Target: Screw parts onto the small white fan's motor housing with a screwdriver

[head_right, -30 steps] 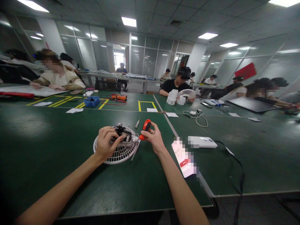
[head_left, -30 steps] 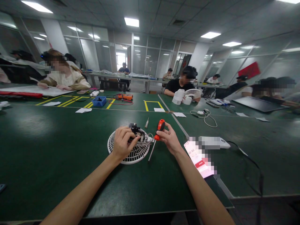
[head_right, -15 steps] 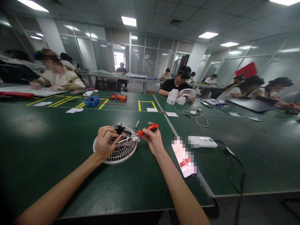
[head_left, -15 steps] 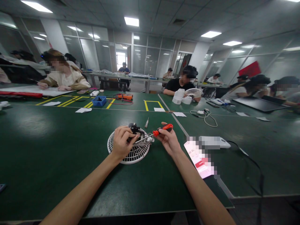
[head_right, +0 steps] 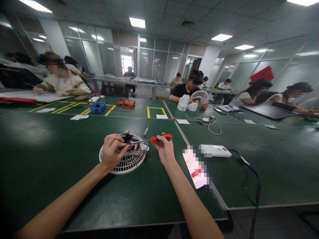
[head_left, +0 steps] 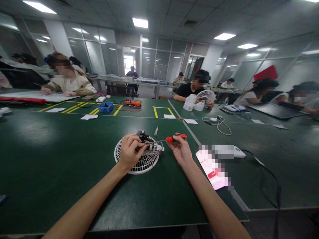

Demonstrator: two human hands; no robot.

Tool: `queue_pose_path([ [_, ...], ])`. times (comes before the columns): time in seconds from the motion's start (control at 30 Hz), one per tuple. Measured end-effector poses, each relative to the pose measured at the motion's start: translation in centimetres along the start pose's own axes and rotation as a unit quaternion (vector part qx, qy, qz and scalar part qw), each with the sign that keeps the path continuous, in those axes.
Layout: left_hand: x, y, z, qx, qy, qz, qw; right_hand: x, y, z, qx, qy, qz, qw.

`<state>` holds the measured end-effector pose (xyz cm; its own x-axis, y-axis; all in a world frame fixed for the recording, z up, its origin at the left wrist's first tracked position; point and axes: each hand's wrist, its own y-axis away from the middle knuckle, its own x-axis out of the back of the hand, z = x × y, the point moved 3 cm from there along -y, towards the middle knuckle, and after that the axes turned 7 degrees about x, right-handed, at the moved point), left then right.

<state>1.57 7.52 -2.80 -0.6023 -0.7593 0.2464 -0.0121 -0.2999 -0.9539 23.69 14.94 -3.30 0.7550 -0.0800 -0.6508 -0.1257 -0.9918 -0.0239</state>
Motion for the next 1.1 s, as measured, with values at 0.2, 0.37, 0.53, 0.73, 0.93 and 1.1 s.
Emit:
queue_pose_path([
  [0.2,0.03,0.01,0.17,-0.01,-0.008,0.005,1.0,-0.19,0.26,-0.21,-0.008,-0.002,0.027,1.0],
  [0.37,0.15,-0.06,0.3,-0.014,-0.006,0.002,1.0,-0.36,0.35,-0.24,-0.024,0.002,0.044,0.999],
  [0.53,0.17,0.01,0.21,-0.017,-0.002,0.003,1.0,-0.46,0.38,-0.28,-0.022,0.008,0.043,0.999],
  [0.73,0.13,0.11,0.15,-0.023,0.002,0.005,1.0,-0.48,0.46,-0.4,-0.018,0.012,0.049,0.999],
  [0.93,0.15,0.03,0.18,-0.02,0.005,0.009,1.0,-0.41,0.38,-0.33,-0.021,0.012,0.053,0.998],
  [1.1,0.07,0.05,0.11,-0.021,0.005,0.0,1.0,-0.38,0.31,-0.29,-0.025,0.015,0.06,0.998],
])
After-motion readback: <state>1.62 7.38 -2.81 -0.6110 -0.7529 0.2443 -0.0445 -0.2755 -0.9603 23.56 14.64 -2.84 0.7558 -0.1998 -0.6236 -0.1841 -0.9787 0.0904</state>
